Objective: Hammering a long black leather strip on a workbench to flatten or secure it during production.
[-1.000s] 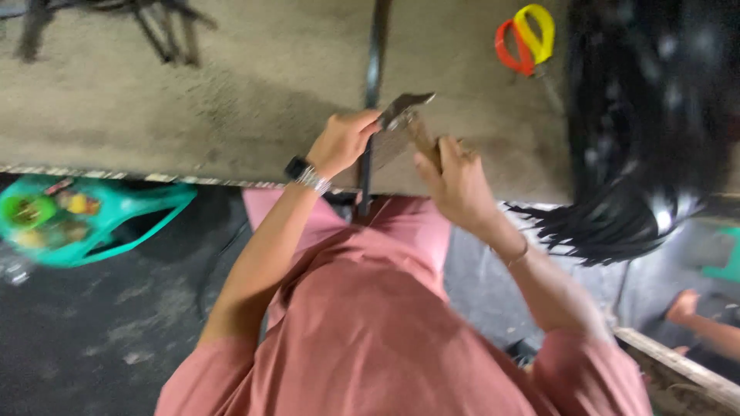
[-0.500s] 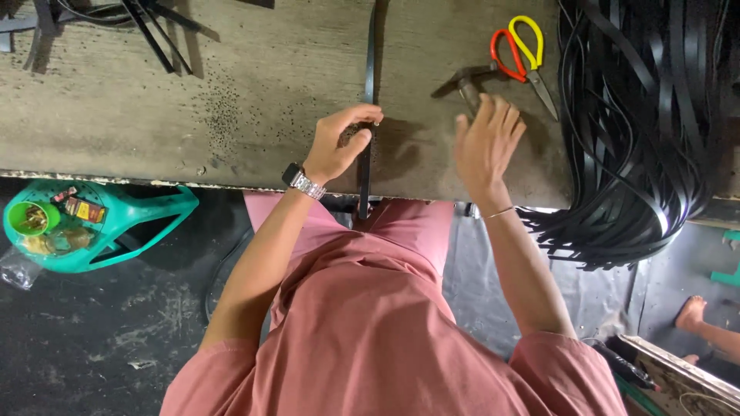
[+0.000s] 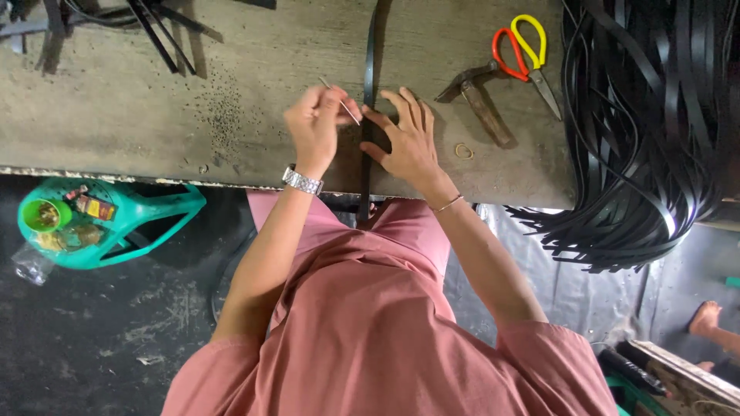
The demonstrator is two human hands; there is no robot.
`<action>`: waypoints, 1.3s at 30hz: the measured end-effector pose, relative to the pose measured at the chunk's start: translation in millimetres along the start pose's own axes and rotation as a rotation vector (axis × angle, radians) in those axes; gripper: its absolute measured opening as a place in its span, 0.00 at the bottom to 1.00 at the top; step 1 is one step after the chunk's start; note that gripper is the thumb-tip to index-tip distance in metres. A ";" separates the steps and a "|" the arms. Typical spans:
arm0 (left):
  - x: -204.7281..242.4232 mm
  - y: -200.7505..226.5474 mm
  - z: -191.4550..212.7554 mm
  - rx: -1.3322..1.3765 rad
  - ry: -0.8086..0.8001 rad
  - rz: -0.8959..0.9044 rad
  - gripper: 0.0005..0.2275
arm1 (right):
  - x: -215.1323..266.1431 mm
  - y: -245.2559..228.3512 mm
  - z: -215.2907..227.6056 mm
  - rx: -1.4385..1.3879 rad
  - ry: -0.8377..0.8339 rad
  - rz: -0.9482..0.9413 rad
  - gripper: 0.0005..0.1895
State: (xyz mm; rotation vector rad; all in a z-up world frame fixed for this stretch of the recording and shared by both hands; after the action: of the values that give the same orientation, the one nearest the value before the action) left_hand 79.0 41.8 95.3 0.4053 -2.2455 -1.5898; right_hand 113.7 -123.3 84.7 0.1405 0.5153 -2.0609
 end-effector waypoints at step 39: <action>20.6 -21.4 -25.6 -0.574 -0.116 -0.479 0.05 | 78.4 97.2 77.3 0.751 -0.018 -0.395 0.20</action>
State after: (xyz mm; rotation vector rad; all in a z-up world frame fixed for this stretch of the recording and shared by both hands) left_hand 72.6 4.4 85.4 0.7305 -1.7175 -2.4513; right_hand 163.1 -260.5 101.4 0.4917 -0.2946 -2.5509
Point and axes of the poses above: each hand's wrist, its own x-axis away from the middle knuckle, its own z-axis out of the back of the hand, y = z × x, the point moved 8 cm from there along -x, towards the middle knuckle, and after that the axes turned 13 degrees about z, right-handed, at the moved point
